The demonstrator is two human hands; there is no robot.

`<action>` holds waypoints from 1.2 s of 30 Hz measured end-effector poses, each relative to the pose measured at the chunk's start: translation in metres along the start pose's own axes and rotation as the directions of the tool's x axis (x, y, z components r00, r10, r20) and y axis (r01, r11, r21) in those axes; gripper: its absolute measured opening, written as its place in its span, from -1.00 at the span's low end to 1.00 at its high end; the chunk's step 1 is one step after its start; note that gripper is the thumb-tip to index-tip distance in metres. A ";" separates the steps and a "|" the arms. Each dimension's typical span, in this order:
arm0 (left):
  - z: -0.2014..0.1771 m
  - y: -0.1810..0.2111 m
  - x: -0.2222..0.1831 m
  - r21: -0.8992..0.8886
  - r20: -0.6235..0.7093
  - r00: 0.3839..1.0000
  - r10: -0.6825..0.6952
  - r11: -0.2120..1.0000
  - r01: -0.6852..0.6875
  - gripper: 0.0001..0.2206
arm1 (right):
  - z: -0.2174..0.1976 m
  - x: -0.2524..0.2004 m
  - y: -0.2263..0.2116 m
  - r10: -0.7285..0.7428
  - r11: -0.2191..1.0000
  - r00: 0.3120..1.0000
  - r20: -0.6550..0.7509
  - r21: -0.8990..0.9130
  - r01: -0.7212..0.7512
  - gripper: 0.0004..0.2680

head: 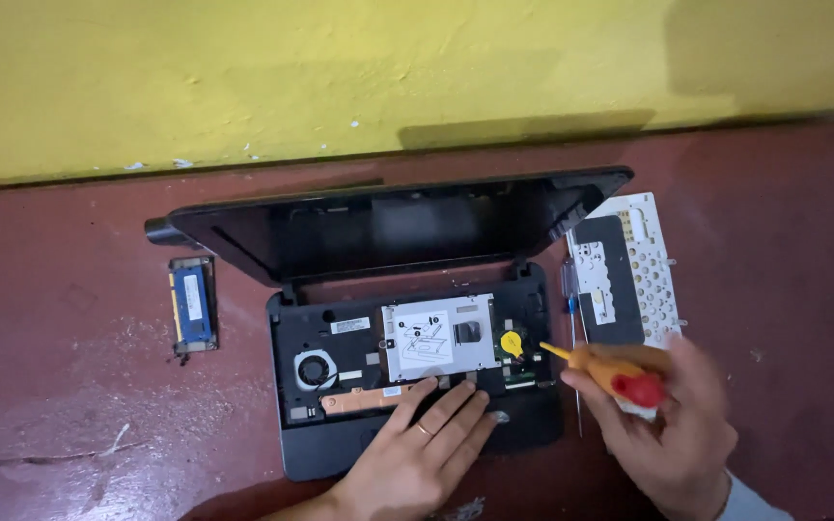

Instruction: Removing the keyboard and internal screws from a laptop during disassembly on a workbench.

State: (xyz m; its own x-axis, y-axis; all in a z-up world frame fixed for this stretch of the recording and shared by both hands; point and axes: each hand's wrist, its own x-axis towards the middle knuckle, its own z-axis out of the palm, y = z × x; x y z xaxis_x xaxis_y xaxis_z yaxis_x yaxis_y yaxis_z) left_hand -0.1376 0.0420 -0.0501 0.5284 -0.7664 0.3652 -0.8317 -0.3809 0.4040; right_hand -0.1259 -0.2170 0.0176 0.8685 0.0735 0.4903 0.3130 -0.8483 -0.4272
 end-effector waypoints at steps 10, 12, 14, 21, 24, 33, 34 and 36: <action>-0.002 0.003 0.007 -0.031 -0.084 0.995 -0.055 0.998 0.053 -0.75 | -0.010 0.020 0.028 -0.183 0.906 0.914 0.361 0.423 0.015 -0.80; -0.004 0.003 0.008 -0.042 -0.064 0.995 -0.071 0.997 0.068 -0.75 | -0.013 0.031 0.033 -0.184 0.849 0.886 0.426 0.523 -0.076 -0.84; -0.008 0.002 0.012 -0.132 0.017 0.994 -0.112 0.985 0.114 -0.62 | -0.010 0.040 0.043 -0.154 0.805 0.897 0.415 0.579 -0.129 -0.92; -0.056 -0.021 0.063 -0.341 -0.049 0.989 -0.143 0.933 0.118 -0.76 | -0.033 0.059 0.033 -0.429 0.879 0.843 0.325 0.366 0.306 -0.72; -0.065 -0.034 0.095 -0.435 -0.100 0.991 -0.090 0.900 0.038 -0.76 | -0.041 0.071 0.023 -0.303 0.884 0.820 0.485 0.465 0.051 -0.77; -0.033 -0.056 0.143 -0.778 0.056 0.992 0.114 0.628 -0.029 -0.93 | -0.040 0.069 0.031 -0.413 0.855 0.793 0.448 0.490 0.168 -0.70; -0.029 -0.053 0.141 -0.764 -0.019 0.998 0.052 0.643 -0.048 -0.87 | -0.040 0.062 0.037 -0.375 0.893 0.827 0.418 0.402 0.202 -0.65; -0.025 -0.046 0.140 -0.749 -0.092 0.996 -0.012 0.660 -0.061 -0.79 | -0.040 0.055 0.037 -0.340 0.923 0.858 0.384 0.312 0.226 -0.56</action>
State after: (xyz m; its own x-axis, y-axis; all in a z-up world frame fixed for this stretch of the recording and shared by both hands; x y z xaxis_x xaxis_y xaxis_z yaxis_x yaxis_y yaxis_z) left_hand -0.0214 -0.0353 0.0034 0.5521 -0.7111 0.4354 -0.4533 0.1823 0.8725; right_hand -0.0820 -0.2652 0.0588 0.7868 0.5530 0.2740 0.6048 -0.6026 -0.5206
